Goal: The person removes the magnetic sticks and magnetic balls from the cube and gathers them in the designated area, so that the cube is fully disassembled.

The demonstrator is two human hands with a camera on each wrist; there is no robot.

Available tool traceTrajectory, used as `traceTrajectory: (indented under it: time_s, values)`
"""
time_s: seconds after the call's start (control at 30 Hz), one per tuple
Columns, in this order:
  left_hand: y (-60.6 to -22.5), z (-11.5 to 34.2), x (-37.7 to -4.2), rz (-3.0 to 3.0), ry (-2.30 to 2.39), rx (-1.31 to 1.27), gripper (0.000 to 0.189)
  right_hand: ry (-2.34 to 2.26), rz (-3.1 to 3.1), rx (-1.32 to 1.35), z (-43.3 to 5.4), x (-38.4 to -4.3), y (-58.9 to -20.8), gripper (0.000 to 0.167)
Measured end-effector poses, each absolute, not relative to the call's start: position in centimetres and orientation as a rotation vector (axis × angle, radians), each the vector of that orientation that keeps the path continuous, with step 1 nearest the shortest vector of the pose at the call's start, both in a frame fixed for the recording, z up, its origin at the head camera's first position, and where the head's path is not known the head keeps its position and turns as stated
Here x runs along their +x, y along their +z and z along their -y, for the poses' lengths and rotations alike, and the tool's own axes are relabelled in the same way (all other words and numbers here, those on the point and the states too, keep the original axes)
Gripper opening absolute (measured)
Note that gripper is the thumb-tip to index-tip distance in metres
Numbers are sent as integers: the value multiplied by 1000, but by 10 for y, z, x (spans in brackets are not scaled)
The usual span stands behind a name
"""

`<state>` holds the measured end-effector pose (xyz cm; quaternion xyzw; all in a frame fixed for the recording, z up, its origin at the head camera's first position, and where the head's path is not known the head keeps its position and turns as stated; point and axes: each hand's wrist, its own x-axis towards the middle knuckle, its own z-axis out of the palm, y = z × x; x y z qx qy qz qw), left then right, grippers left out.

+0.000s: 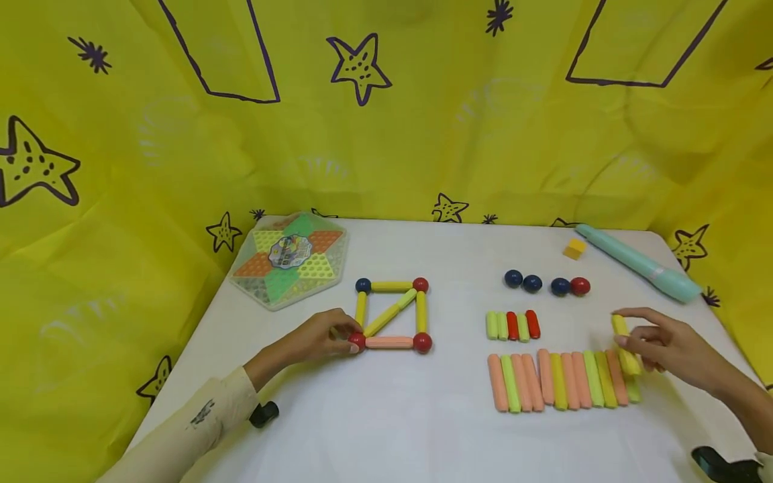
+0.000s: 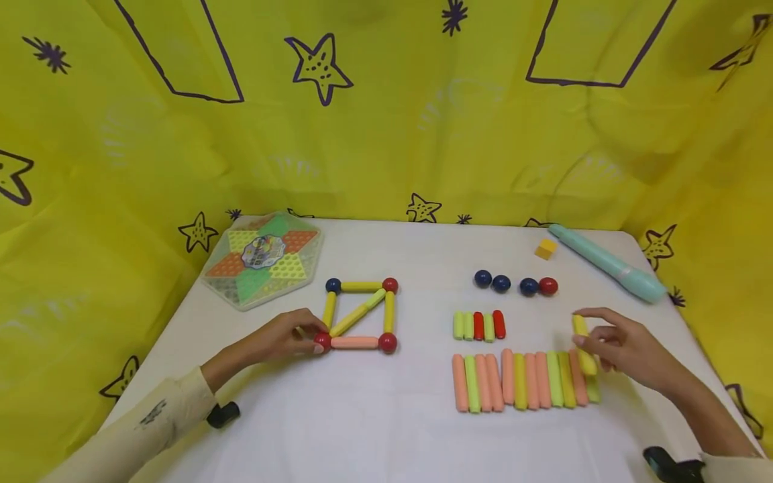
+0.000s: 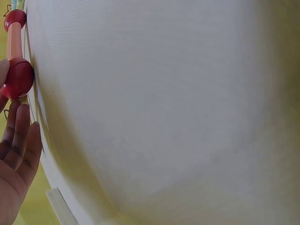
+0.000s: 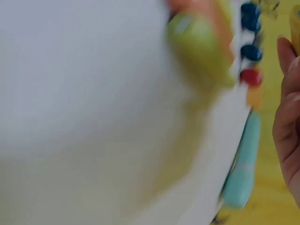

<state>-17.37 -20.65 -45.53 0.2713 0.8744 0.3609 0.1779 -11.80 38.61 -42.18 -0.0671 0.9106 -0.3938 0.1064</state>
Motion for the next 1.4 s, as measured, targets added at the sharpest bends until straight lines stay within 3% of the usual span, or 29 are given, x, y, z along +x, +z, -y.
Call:
traceTrajectory:
  time_s: [0.27, 1.07, 1.23, 1.4]
  values:
    - [-457, 209, -172, -2474, 1018, 775, 32, -672, -2746, -20, -423, -108, -451, 53]
    - [-454, 207, -173, -2454, 1018, 803, 32, -565, -2835, -62, -413, -90, -445, 55]
    - [-453, 205, -173, -2451, 1011, 793, 32, -494, -2932, -71, -398, -86, -431, 45]
    - [-452, 206, -173, -2461, 995, 796, 32, -663, -2905, -214, -345, -99, -410, 35]
